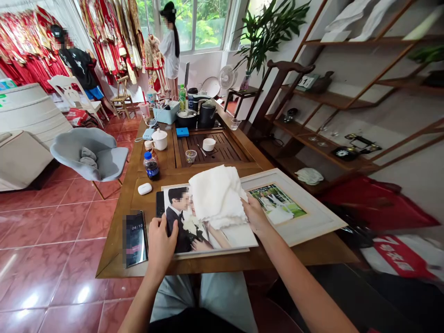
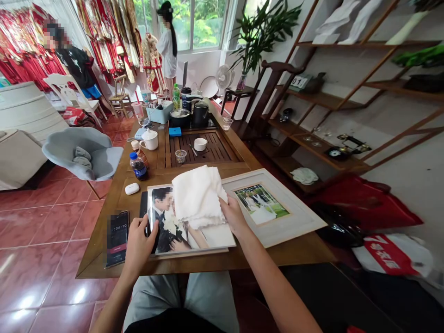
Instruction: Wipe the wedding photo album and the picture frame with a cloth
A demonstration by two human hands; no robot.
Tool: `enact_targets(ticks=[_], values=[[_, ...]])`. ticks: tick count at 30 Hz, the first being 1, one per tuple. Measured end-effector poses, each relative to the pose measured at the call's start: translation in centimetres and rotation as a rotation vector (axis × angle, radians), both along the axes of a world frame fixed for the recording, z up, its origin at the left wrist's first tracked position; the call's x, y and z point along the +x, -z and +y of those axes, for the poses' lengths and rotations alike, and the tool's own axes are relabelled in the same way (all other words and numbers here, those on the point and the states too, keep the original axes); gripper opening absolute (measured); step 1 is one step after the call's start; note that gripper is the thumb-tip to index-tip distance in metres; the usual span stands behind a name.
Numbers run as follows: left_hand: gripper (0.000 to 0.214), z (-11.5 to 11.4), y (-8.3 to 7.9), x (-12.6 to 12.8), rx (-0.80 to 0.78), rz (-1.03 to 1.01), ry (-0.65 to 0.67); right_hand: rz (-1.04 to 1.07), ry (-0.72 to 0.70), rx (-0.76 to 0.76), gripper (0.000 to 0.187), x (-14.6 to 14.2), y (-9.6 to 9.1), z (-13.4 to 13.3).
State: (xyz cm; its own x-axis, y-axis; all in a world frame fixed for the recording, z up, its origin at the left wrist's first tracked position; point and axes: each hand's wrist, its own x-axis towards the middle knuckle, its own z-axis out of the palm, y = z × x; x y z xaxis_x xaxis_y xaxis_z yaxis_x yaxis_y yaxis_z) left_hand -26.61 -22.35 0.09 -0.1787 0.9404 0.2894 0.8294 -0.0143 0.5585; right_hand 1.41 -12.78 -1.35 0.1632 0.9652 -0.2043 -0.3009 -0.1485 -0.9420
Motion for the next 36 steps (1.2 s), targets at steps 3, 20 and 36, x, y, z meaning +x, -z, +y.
enact_targets(ticks=[3, 20, 36], values=[[0.029, 0.1, 0.1, 0.0, 0.057, 0.062, -0.029, -0.001, -0.006, -0.007, 0.048, -0.3, 0.2, -0.2], [0.046, 0.0, 0.6, -0.3, 0.041, 0.05, -0.006, -0.233, 0.218, 0.19, 0.048, 2.3, -1.3, -3.1], [0.057, 0.2, 0.4, 0.1, -0.036, -0.003, 0.213, -1.578, -0.339, 0.895, 0.079, -2.8, -4.9, -11.1]])
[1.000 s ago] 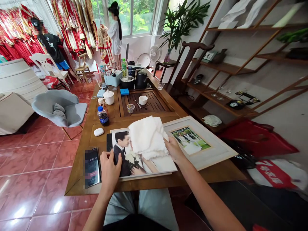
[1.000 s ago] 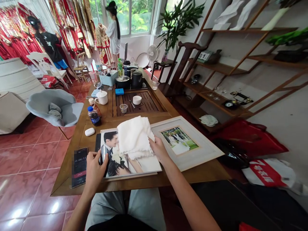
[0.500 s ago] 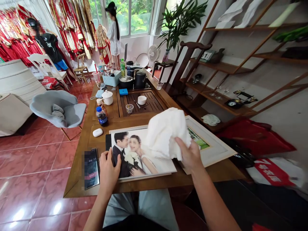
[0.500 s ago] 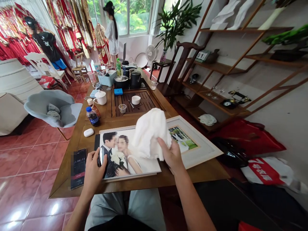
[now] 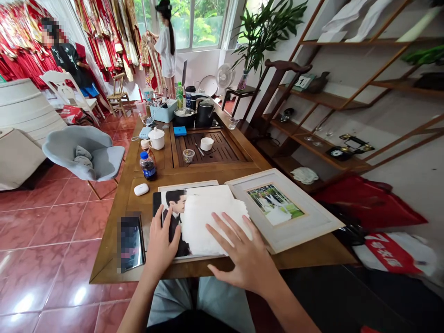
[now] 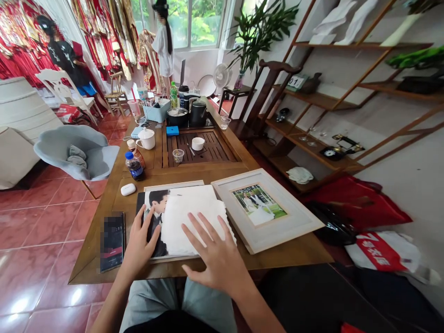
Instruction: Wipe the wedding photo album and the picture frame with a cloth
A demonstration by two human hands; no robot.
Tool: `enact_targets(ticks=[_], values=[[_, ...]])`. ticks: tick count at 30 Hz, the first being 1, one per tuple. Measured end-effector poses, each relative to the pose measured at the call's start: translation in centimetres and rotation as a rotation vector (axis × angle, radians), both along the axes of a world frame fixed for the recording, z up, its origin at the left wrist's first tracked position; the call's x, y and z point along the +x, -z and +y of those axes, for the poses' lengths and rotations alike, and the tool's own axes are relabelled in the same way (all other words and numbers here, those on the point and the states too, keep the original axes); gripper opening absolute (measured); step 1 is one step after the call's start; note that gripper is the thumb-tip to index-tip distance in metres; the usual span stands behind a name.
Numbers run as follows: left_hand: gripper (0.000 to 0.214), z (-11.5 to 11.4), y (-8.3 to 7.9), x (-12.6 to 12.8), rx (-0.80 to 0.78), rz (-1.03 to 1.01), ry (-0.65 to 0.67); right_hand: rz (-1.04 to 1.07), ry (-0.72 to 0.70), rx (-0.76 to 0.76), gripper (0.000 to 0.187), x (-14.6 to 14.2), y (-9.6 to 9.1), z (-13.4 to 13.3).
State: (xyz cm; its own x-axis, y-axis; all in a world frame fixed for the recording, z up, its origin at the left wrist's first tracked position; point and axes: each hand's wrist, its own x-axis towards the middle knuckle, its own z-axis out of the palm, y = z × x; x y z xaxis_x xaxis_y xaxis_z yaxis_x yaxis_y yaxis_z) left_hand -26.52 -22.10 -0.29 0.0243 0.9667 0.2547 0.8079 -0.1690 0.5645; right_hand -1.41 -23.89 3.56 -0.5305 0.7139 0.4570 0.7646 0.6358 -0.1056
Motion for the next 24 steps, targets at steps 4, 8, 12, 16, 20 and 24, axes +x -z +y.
enact_targets(ticks=[4, 8, 12, 16, 20, 24], values=[[0.06, -0.1, 0.0, 0.0, -0.017, -0.001, 0.022, -0.019, 0.035, -0.059, 0.089, -1.8, 0.8, 1.1], [0.06, -0.3, 0.0, 0.0, -0.02, 0.028, 0.019, -0.051, 0.033, -0.084, 0.082, -1.6, 1.8, 1.9], [0.059, -0.4, 0.0, 0.0, -0.02, 0.025, -0.011, -0.075, -0.001, -0.086, 0.08, -0.1, 2.1, 1.3], [0.059, -0.4, 0.0, 0.0, -0.033, 0.023, -0.015, -0.117, -0.021, -0.05, 0.085, 1.4, 2.3, 0.4], [0.061, -0.4, 0.1, 0.0, -0.019, 0.046, 0.0, -0.125, -0.014, -0.046, 0.085, 2.3, 2.4, 1.2], [0.063, -0.3, 0.2, -0.1, 0.002, 0.069, 0.013, -0.124, 0.049, -0.111, 0.085, 1.8, 2.0, 4.0]])
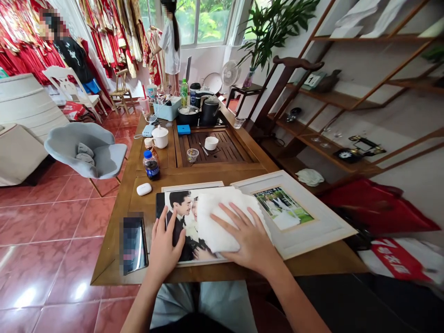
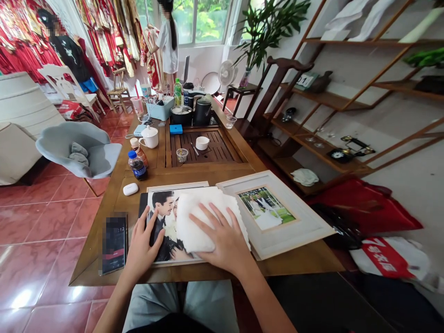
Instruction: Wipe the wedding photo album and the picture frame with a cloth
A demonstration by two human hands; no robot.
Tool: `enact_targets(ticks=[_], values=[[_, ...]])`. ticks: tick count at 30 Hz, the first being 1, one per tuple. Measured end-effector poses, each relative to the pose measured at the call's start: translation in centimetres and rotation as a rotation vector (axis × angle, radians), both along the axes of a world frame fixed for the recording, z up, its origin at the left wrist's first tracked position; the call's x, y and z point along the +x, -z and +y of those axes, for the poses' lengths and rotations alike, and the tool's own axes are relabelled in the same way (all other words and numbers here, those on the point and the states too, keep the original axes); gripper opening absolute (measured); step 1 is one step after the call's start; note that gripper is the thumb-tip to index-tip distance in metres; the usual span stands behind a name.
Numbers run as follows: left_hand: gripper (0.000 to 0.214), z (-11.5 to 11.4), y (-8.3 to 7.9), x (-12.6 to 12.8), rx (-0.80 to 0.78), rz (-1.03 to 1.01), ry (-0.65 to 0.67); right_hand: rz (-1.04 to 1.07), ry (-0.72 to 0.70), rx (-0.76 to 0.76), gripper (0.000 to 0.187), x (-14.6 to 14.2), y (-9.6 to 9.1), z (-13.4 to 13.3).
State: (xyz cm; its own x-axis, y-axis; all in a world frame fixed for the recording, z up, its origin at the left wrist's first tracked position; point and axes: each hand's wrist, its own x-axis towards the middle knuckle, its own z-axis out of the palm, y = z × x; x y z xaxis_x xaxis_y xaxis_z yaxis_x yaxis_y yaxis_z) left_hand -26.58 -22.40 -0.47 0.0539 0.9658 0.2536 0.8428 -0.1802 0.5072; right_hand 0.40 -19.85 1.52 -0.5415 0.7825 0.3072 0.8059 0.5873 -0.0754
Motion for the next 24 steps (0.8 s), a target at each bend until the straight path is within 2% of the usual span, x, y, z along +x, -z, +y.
enact_targets(ticks=[3, 5, 8, 12, 16, 20, 24], values=[[0.062, 0.0, 0.1, 0.0, 0.005, 0.006, -0.006, 0.001, -0.018, -0.039, 0.084, -1.2, -0.3, 1.6], [0.062, 0.0, 0.1, 0.0, 0.003, 0.008, -0.012, 0.003, -0.073, -0.051, 0.085, -2.0, -0.4, 1.6], [0.062, 0.0, 0.0, 0.1, -0.007, 0.016, -0.011, 0.001, -0.166, -0.039, 0.089, -2.3, -0.1, 0.0], [0.06, -0.1, -0.2, 0.1, -0.022, 0.041, 0.004, -0.009, -0.235, 0.024, 0.091, -0.3, 0.4, -2.6], [0.059, -0.2, -0.3, 0.3, -0.028, 0.049, 0.008, -0.006, -0.136, 0.06, 0.086, 2.1, 0.6, -2.7], [0.058, -0.2, 0.0, 0.3, -0.021, 0.035, -0.006, 0.008, -0.009, 0.061, 0.082, 1.3, 0.2, -1.6], [0.058, -0.2, 0.4, 0.1, -0.028, 0.016, -0.013, 0.001, -0.124, 0.061, 0.086, -1.4, -0.2, -1.6]])
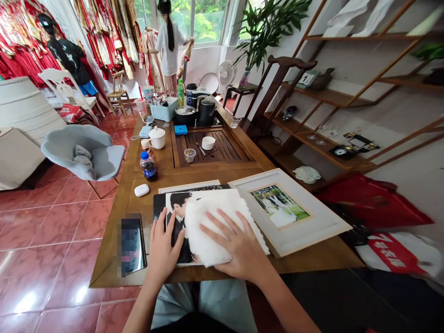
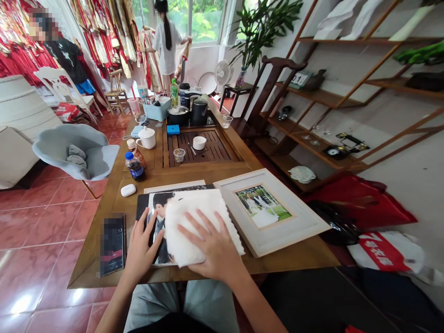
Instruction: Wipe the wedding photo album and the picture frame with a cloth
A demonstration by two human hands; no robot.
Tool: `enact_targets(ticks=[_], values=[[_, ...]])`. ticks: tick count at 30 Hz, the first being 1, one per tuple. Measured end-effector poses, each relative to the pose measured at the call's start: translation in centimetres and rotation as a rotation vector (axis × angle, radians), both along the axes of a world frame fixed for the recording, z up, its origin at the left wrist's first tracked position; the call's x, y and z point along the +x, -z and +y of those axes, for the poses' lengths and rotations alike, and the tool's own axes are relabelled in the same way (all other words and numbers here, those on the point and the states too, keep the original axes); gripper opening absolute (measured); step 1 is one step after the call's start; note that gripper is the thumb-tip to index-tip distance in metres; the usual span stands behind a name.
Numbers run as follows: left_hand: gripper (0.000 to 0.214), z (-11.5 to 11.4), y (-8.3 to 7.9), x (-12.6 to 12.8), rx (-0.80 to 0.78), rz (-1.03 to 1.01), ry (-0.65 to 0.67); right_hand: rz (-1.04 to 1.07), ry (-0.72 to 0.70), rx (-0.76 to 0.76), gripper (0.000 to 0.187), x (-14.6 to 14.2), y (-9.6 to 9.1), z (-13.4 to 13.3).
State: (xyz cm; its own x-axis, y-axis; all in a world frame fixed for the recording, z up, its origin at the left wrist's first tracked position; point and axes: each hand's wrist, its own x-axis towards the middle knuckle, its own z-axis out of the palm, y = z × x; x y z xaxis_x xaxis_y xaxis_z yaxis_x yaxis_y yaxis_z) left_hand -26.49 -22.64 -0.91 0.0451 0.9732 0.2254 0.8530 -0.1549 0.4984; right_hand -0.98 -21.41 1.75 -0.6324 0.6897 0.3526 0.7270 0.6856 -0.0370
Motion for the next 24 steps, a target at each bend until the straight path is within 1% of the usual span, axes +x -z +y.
enact_targets(ticks=[2, 3, 7, 9, 14, 16, 19, 20, 22, 24], values=[[0.057, 0.0, 0.1, -0.1, -0.004, -0.011, 0.004, -0.009, -0.062, -0.011, 0.087, -0.5, -0.1, 0.1], [0.057, 0.0, 0.1, -0.1, -0.006, -0.014, 0.005, -0.009, -0.065, -0.019, 0.086, -0.5, -0.1, 0.3], [0.056, -0.1, -0.2, 0.1, -0.002, -0.009, -0.009, 0.042, 0.054, -0.043, 0.08, 0.4, -0.2, 1.0], [0.054, -0.1, -0.4, 0.2, -0.003, 0.003, -0.017, 0.045, 0.08, -0.039, 0.08, 0.5, -0.3, 0.9], [0.046, 0.0, -0.6, 0.1, -0.054, 0.034, 0.032, -0.017, -0.094, 0.012, 0.083, 0.2, -0.2, -0.7], [0.045, 0.0, -0.7, 0.1, -0.072, 0.025, 0.042, -0.011, -0.056, 0.024, 0.081, 0.4, -0.1, -1.1], [0.045, -0.1, -0.9, 0.1, -0.066, -0.009, 0.024, 0.046, 0.086, 0.014, 0.078, 0.8, 0.3, -1.2], [0.045, -0.1, -0.9, 0.1, -0.062, -0.023, 0.013, 0.071, 0.113, 0.01, 0.079, 0.8, 0.5, -1.2], [0.044, -0.2, -1.0, 0.1, -0.06, -0.053, -0.001, 0.107, 0.099, 0.016, 0.082, 0.8, 0.9, -1.1], [0.043, -0.2, -1.0, 0.1, -0.057, -0.075, -0.009, 0.105, 0.045, 0.045, 0.084, 0.9, 1.2, -0.8]])
